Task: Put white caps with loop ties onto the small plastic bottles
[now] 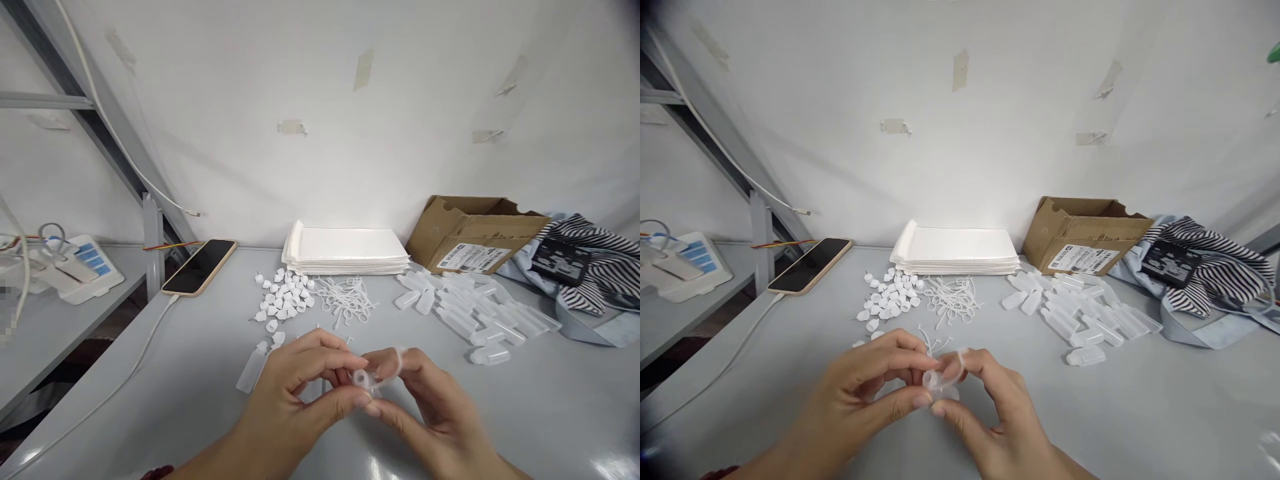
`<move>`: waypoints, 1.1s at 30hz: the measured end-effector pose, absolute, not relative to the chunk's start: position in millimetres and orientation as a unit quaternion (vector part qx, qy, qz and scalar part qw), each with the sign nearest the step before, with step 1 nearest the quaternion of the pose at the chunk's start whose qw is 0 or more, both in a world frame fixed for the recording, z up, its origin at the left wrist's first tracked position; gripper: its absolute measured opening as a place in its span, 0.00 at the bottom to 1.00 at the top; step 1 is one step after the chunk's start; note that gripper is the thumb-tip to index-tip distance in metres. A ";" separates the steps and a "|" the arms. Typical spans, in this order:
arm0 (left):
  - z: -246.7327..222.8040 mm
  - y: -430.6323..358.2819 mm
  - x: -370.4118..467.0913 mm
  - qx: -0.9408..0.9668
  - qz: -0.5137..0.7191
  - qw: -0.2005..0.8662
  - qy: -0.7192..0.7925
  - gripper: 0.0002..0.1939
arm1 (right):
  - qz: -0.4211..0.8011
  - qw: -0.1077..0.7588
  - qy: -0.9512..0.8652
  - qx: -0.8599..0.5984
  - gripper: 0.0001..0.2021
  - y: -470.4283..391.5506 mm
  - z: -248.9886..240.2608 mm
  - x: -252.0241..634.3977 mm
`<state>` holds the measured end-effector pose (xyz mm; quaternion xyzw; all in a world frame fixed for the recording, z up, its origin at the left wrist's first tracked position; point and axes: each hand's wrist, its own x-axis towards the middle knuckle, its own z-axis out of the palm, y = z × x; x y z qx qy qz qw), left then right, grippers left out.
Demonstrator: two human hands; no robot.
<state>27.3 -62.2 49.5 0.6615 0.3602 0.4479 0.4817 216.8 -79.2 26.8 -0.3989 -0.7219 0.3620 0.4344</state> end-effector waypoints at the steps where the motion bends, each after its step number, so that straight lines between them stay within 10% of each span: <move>1: 49.8 -62.2 27.3 0.669 0.448 0.473 0.358 0.10 | 0.386 0.431 -0.709 -0.403 0.06 -79.6 26.5 216.7; 11: 47.5 -63.4 26.3 0.748 0.458 0.350 0.328 0.06 | 0.526 0.393 -0.615 -0.437 0.11 -81.7 36.8 213.4; 33: 58.0 -57.9 15.5 0.704 0.312 0.520 0.370 0.04 | 0.673 0.395 -0.455 -0.430 0.19 -74.1 50.2 212.0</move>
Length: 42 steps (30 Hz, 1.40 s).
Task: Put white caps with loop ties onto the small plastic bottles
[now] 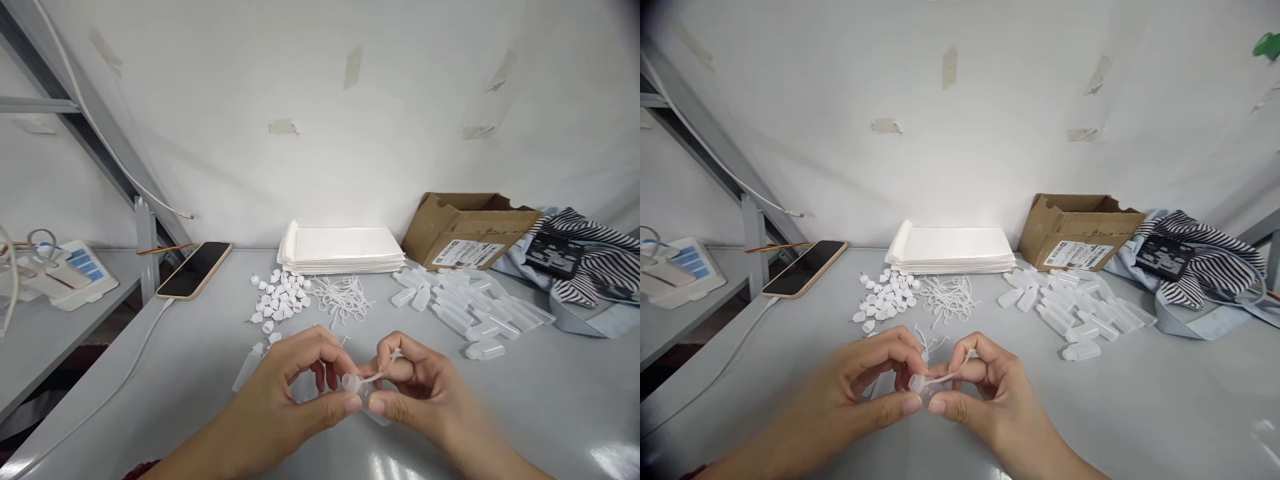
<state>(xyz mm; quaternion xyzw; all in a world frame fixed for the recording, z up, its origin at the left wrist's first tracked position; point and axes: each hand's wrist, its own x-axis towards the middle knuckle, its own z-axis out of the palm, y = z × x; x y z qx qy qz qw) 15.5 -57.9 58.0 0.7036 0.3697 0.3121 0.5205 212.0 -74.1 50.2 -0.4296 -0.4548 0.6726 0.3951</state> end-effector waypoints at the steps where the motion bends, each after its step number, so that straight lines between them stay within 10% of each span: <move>1: 57.8 -57.9 15.3 0.704 0.313 0.517 0.373 0.04 | 0.668 0.394 -0.459 -0.435 0.19 -73.8 49.7 212.7; 19: 54.1 -55.6 21.2 0.713 0.326 0.476 0.398 0.10 | 0.681 0.426 -0.469 -0.367 0.18 -69.5 31.7 214.3; 26: 33.4 -63.3 21.9 0.817 0.387 0.216 0.369 0.30 | 0.691 0.426 -0.435 -0.390 0.15 -67.9 30.5 211.5; 34: 25.5 -73.2 29.8 0.846 0.371 0.110 0.366 0.26 | 0.702 0.394 -0.446 -0.390 0.14 -69.6 28.4 208.5; 42: 25.1 -61.9 24.4 0.846 0.334 0.139 0.392 0.28 | 0.462 0.277 -0.673 -0.506 0.12 -61.6 40.7 219.9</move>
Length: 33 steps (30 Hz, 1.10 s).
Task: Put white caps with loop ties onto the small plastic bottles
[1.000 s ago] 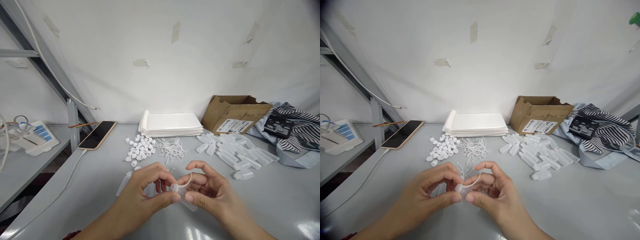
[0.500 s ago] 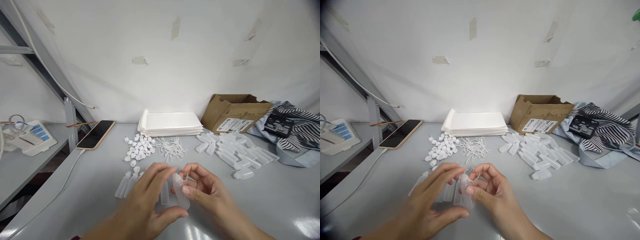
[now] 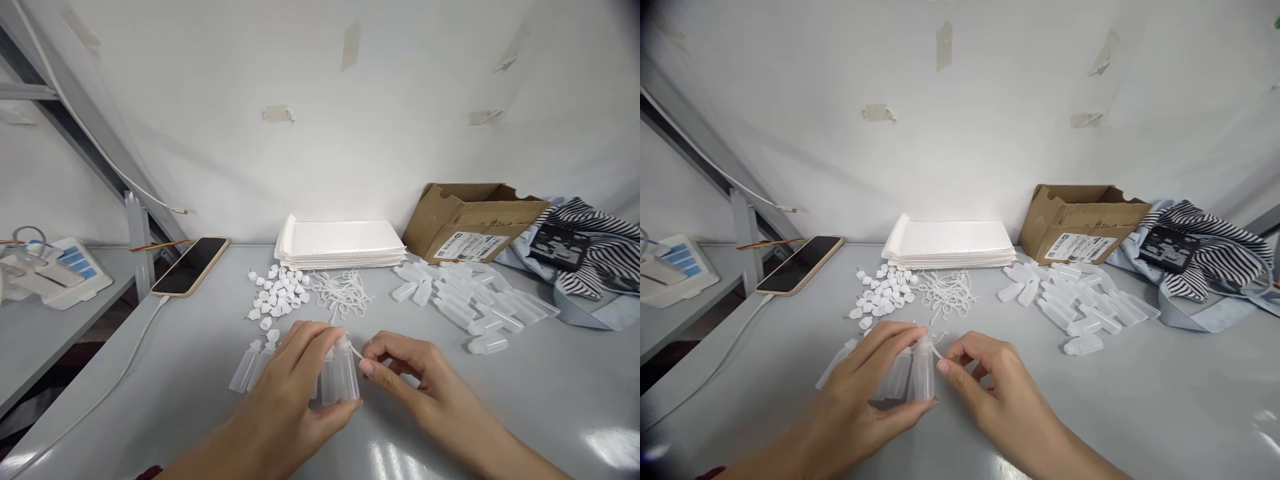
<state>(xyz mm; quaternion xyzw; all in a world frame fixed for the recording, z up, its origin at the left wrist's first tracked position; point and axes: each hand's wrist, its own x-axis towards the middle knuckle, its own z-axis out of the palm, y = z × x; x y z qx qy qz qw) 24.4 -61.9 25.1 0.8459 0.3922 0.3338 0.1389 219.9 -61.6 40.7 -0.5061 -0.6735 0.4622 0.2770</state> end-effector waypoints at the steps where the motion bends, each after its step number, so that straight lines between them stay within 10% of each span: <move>1: 25.2 -61.5 23.7 0.846 0.319 0.153 0.398 0.28 | 0.443 0.278 -0.690 -0.500 0.12 -61.0 40.1 221.0; 33: -1.6 -59.7 27.1 0.858 0.197 0.170 0.443 0.32 | 0.566 0.208 -0.598 -0.528 0.11 -50.7 19.3 216.1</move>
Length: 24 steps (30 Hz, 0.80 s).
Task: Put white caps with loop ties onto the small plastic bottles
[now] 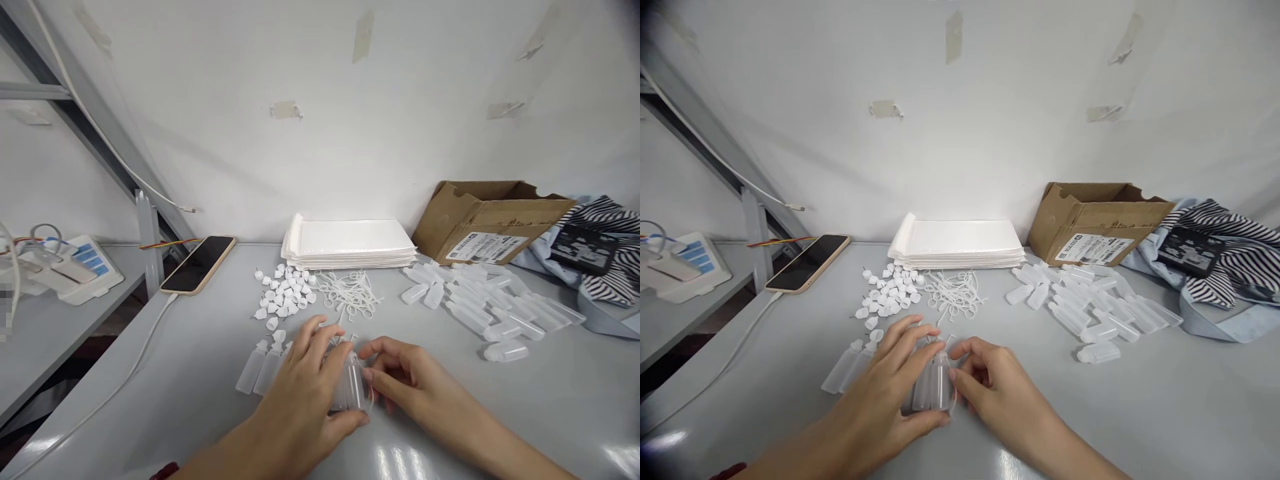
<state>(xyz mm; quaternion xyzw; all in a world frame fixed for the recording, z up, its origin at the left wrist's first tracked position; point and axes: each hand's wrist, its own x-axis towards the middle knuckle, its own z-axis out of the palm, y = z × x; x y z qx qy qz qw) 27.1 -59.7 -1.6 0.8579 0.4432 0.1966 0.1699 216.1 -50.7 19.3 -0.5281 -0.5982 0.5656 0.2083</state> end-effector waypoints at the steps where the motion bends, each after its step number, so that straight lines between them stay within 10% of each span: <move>1: -2.8 -59.5 26.6 0.860 0.193 0.166 0.442 0.31 | 0.546 0.206 -0.613 -0.534 0.10 -51.2 17.9 216.1; 17: 1.0 -53.3 20.6 0.867 0.180 0.182 0.428 0.35 | 0.408 0.176 -0.719 -0.534 0.11 -49.5 21.0 219.2; 24: 17.0 -38.2 11.2 0.829 0.220 0.191 0.477 0.19 | 0.275 0.195 -0.740 -0.581 0.13 -27.9 30.6 245.6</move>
